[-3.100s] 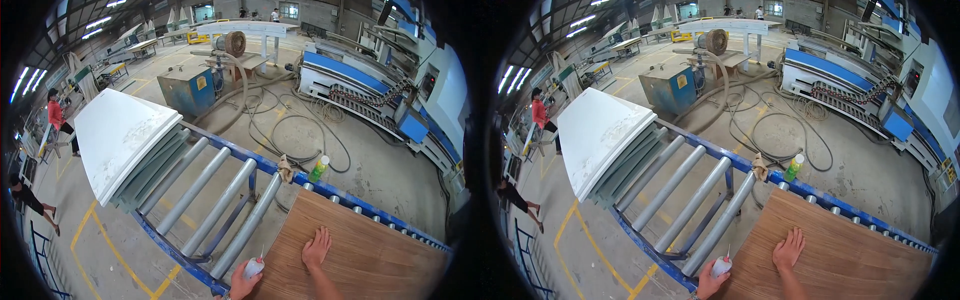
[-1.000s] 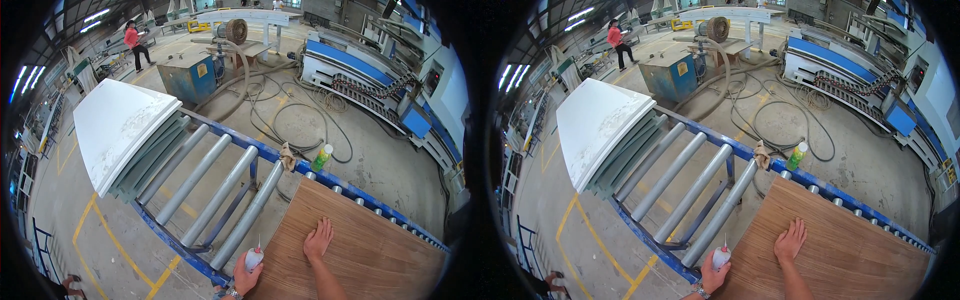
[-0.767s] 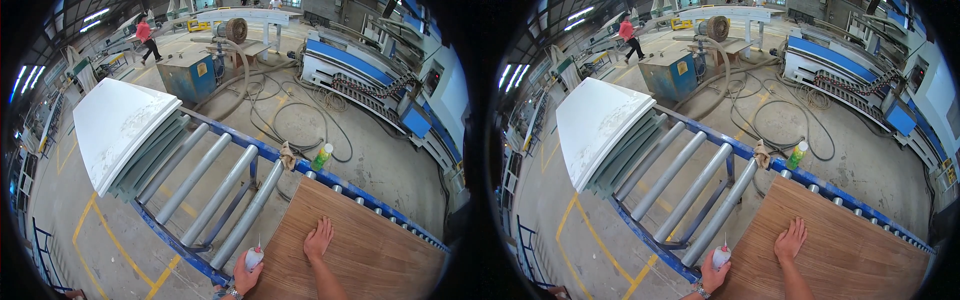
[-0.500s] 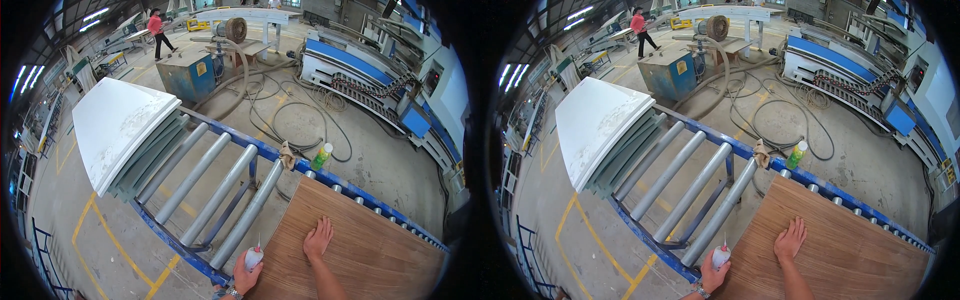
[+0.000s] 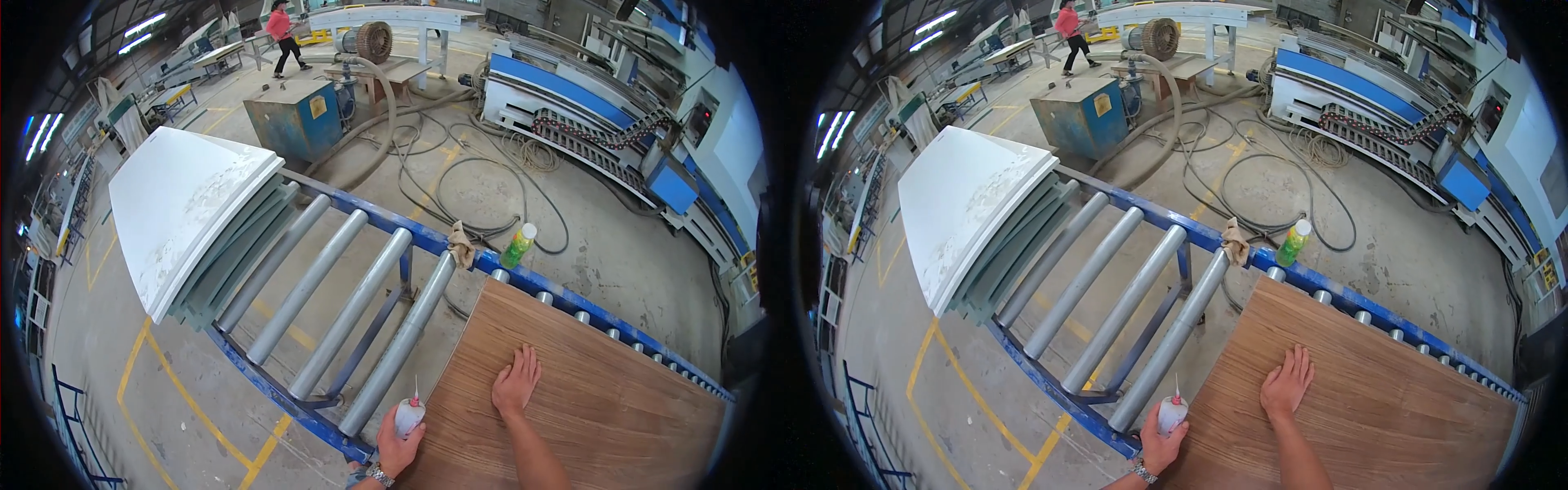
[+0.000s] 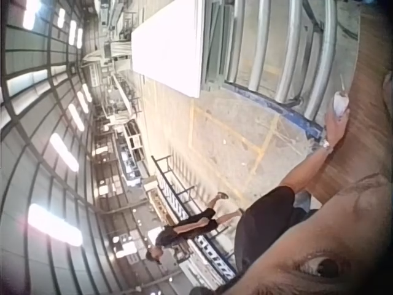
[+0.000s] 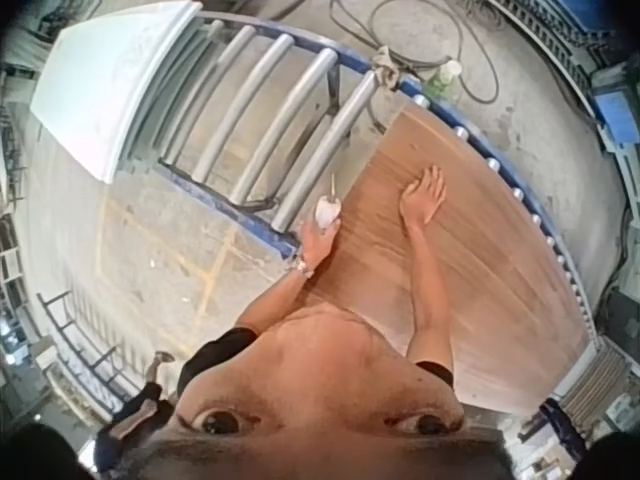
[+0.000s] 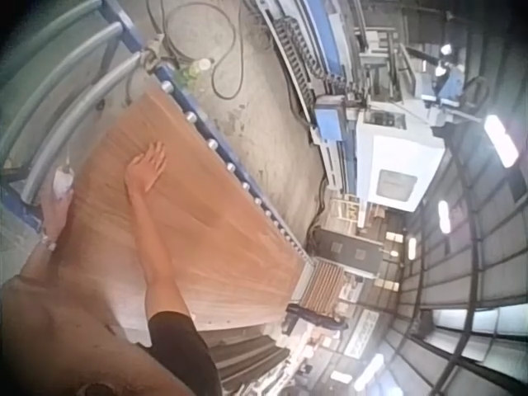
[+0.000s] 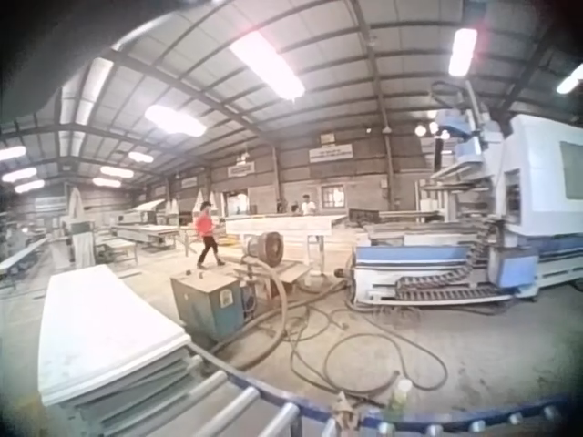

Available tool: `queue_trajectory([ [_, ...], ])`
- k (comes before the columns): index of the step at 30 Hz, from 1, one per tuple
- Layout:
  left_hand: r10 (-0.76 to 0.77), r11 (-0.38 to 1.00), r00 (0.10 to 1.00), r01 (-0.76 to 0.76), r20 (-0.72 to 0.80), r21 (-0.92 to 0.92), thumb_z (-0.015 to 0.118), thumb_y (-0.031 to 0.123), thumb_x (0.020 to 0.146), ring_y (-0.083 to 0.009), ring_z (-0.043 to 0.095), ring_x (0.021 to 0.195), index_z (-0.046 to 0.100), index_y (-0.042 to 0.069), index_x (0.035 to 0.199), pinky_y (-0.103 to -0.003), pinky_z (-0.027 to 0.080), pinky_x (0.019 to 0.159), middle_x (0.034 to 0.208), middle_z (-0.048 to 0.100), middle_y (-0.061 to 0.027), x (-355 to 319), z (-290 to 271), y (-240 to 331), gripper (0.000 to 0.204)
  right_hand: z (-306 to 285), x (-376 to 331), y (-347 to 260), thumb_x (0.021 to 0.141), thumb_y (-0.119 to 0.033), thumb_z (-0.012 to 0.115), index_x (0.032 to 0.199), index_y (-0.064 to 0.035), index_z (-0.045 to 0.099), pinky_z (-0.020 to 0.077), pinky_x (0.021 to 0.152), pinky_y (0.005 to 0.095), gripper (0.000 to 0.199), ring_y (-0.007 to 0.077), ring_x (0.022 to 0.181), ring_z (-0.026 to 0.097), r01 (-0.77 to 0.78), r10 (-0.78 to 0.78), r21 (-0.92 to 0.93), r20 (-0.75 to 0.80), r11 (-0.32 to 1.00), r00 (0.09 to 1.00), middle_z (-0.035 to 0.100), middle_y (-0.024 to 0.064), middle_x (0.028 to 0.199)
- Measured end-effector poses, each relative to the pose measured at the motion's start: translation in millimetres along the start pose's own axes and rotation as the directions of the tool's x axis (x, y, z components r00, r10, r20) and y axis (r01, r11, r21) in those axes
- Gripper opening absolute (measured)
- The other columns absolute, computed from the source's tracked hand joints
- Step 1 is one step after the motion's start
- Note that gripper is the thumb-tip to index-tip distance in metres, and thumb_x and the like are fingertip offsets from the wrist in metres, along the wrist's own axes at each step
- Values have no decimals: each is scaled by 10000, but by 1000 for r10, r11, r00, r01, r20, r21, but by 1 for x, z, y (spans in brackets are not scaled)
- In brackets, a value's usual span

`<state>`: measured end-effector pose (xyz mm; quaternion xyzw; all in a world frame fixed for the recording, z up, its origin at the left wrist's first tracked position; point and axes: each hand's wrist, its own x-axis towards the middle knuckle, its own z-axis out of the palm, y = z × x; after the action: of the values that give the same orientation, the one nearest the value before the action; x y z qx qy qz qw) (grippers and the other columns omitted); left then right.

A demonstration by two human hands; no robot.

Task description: Applying industrial glue and trim strips to the edges of wooden furniture panels on an assembly line.

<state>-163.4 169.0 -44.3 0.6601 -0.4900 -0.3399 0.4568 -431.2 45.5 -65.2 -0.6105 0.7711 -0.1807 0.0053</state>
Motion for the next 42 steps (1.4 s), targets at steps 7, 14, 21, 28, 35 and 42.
queue_trajectory([
  [7, -96, 987, 994, 101, 42, -126, 943, 195, 850, -203, 718, 1073, 602, -10, 1440, -368, 579, 950, 1225, 754, -149, -3, -11, -3, 712, -2, -4, -3, 1001, -154, 553, 1477, -25, 537, 199, 1338, 567, 493, 366, 1613, 333, 9, -9, -4, -25, 1000, 1000, 455, 180, 1671],
  [14, -118, 987, 986, 129, 118, -93, 932, 191, 847, -190, 697, 1041, 614, -13, 1404, -363, 582, 928, 1205, 737, -122, 35, -17, 12, 673, -4, 6, -5, 1035, -171, 546, 1479, -25, 550, 238, 1330, 520, 468, 356, 1597, 368, 5, -7, -62, -22, 998, 1000, 487, 167, 1659],
  [21, -68, 987, 945, 112, 321, -119, 896, 171, 898, -166, 687, 1117, 591, -33, 1454, -334, 575, 924, 1270, 733, -111, 80, -10, -4, 667, 3, 2, 1, 1030, -149, 549, 1473, -26, 557, 258, 1315, 536, 460, 360, 1585, 388, 44, -49, -68, -71, 997, 996, 506, 166, 1640],
  [28, -178, 977, 849, 214, 498, -15, 920, 315, 899, -192, 730, 1075, 653, -22, 1394, -346, 582, 941, 1191, 781, -120, 116, -8, 2, 655, 3, -2, 1, 1018, -125, 562, 1479, -26, 558, 275, 1303, 539, 472, 368, 1576, 405, 65, -70, -68, -70, 996, 995, 512, 174, 1637],
  [35, -230, 926, 780, 360, 582, -117, 930, 336, 886, -140, 698, 1059, 672, -11, 1392, -318, 579, 891, 1185, 762, -75, 120, 8, -2, 665, 4, -2, 4, 1018, -108, 563, 1491, -16, 552, 278, 1300, 540, 483, 387, 1570, 411, 91, -95, -65, -61, 994, 994, 507, 177, 1651],
  [42, -198, 966, 806, 256, 558, -25, 917, 358, 884, -196, 744, 1021, 706, 0, 1344, -362, 589, 894, 1136, 794, -131, 130, 12, 3, 620, 2, 1, 6, 1032, -105, 548, 1493, -18, 559, 301, 1286, 530, 469, 397, 1551, 436, 107, -112, -84, -53, 991, 992, 513, 182, 1649],
])
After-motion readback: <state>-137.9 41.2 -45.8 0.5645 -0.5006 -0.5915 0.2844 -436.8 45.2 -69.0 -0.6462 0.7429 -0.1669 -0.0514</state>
